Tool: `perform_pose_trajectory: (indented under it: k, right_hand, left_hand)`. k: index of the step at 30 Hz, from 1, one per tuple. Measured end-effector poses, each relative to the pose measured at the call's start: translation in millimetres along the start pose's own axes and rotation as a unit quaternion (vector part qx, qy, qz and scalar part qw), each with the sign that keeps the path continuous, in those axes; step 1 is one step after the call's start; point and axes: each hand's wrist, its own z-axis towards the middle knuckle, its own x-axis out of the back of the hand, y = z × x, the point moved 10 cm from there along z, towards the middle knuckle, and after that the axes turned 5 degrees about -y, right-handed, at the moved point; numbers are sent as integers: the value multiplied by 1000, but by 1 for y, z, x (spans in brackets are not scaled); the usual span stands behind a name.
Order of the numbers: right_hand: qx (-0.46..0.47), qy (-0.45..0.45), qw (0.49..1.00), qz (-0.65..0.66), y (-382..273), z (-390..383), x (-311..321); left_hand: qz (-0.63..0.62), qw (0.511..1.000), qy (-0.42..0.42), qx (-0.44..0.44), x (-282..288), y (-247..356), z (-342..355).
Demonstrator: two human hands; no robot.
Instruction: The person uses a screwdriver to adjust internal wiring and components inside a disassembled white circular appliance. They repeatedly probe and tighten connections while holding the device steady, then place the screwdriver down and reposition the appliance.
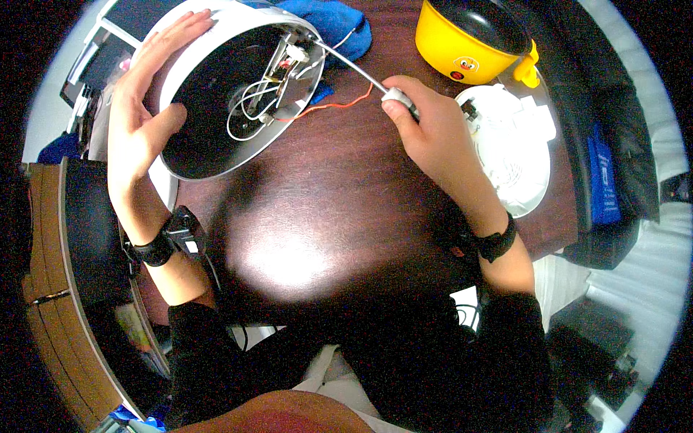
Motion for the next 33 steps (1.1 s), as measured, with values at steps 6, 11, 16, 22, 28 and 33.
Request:
perform_pose_trajectory:
  k: [6,11,16,22,28,33]
  right_hand:
    - [-151,-126,921,337,27,-3,-48]
    - [-217,-157,809,523,17,-14,-69]
    - [-204,-196,728,625,15,-19,-78]
    - [-209,-189,765,579,12,-16,-91]
    - [-202,-183,758,593,10,-18,-99]
    - [-204,-180,752,600,-1,-17,-102]
  left_hand:
    - [2,1000,11,8,0,-1,-2]
    - [11,999,24,18,1,0,-3]
    - [-45,996,70,35,6,13,-7]
    - [-106,990,90,39,12,2,-14]
    - [8,996,81,28,13,17,-12]
    - [45,997,46,42,17,19,-15]
